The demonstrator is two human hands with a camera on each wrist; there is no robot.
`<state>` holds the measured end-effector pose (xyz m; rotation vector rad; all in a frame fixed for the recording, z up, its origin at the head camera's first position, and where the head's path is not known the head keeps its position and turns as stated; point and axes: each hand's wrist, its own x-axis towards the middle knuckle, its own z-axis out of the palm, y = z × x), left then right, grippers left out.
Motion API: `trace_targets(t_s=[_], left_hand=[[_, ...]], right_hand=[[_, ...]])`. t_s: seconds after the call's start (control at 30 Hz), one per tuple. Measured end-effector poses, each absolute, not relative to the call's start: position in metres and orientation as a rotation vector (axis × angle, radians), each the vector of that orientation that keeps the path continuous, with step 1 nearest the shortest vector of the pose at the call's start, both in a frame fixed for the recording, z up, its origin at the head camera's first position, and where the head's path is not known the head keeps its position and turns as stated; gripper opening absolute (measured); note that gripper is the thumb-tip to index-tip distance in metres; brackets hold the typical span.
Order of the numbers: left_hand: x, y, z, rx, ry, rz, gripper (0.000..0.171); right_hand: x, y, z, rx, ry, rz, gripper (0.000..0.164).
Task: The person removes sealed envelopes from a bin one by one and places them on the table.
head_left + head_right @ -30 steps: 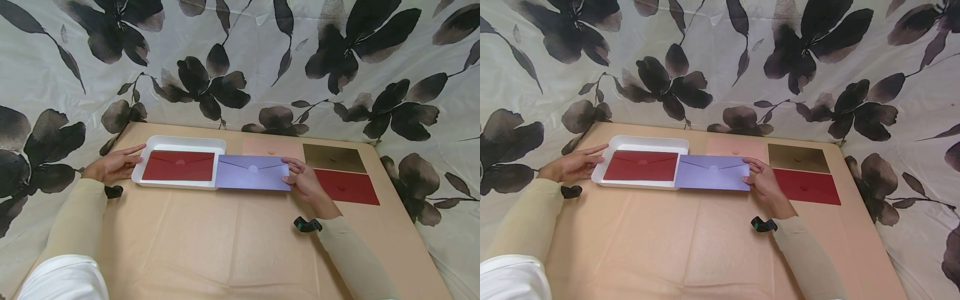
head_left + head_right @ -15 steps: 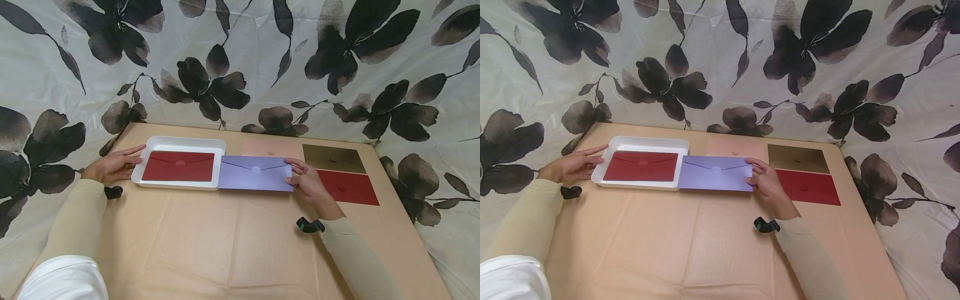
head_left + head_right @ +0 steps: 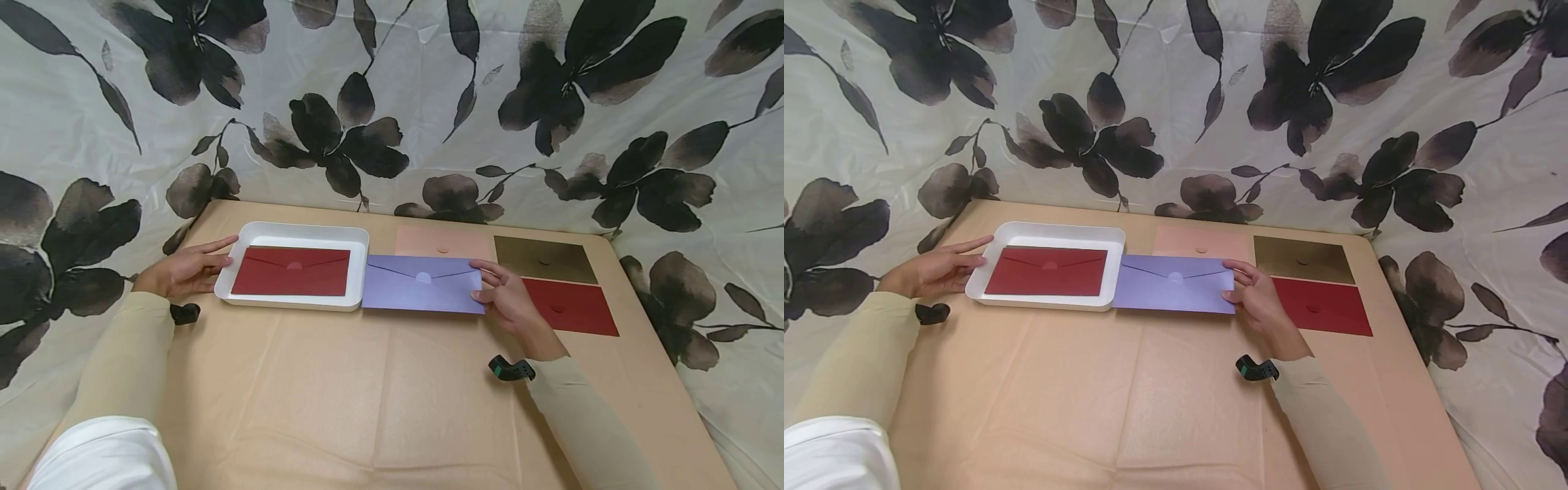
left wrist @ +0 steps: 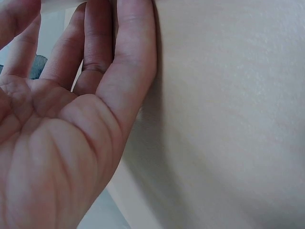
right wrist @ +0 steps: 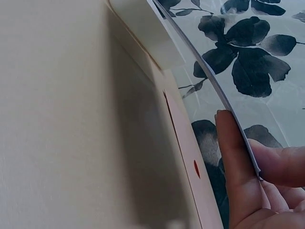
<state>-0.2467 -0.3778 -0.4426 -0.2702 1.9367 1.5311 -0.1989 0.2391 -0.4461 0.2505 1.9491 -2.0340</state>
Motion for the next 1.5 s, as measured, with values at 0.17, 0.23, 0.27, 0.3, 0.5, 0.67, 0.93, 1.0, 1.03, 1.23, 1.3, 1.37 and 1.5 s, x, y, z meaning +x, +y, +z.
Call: trace_targets(t_s=[0.17, 0.23, 0.27, 0.3, 0.5, 0.67, 0.93, 1.0, 1.03, 1.23, 1.3, 1.37, 1.5], left_hand=[[-0.246, -0.378, -0.442, -0.268, 1.943, 1.525, 0.079], [-0.246, -0.377, -0.442, -0.269, 1.948, 1.523, 0.079], [-0.246, -0.377, -0.442, -0.269, 1.949, 1.521, 0.079], [-0.246, -0.377, -0.442, -0.268, 1.95, 1.52, 0.079], [-0.246, -0.378, -0.442, -0.269, 1.942, 1.526, 0.078], [-0.246, -0.379, -0.442, -0.27, 1.934, 1.53, 0.078], [-0.244, -0.379, -0.439, -0.265, 1.946, 1.512, 0.08], [-0.243, -0.38, -0.438, -0.265, 1.953, 1.511, 0.08], [-0.243, -0.38, -0.438, -0.271, 1.955, 1.515, 0.08], [-0.243, -0.382, -0.438, -0.271, 1.964, 1.524, 0.078], [-0.243, -0.382, -0.439, -0.267, 1.968, 1.519, 0.078], [-0.244, -0.381, -0.44, -0.272, 1.97, 1.516, 0.079], [-0.246, -0.381, -0.442, -0.275, 1.964, 1.515, 0.08]], right_hand=[[-0.198, 0.244, -0.447, 0.24, 1.945, -2.049, 0.067], [-0.197, 0.246, -0.447, 0.236, 1.952, -2.044, 0.066], [-0.197, 0.247, -0.448, 0.237, 1.957, -2.039, 0.066], [-0.197, 0.248, -0.448, 0.24, 1.962, -2.036, 0.066], [-0.198, 0.253, -0.451, 0.245, 1.962, -2.034, 0.066], [-0.198, 0.255, -0.452, 0.243, 1.949, -2.045, 0.066], [-0.196, 0.258, -0.45, 0.239, 1.927, -2.067, 0.066], [-0.196, 0.259, -0.451, 0.233, 1.923, -2.072, 0.065], [-0.196, 0.259, -0.451, 0.23, 1.924, -2.073, 0.065], [-0.194, 0.263, -0.453, 0.222, 1.95, -2.062, 0.064], [-0.194, 0.264, -0.453, 0.222, 1.954, -2.06, 0.064], [-0.193, 0.265, -0.453, 0.22, 1.959, -2.056, 0.064], [-0.192, 0.267, -0.452, 0.213, 1.966, -2.047, 0.064]])
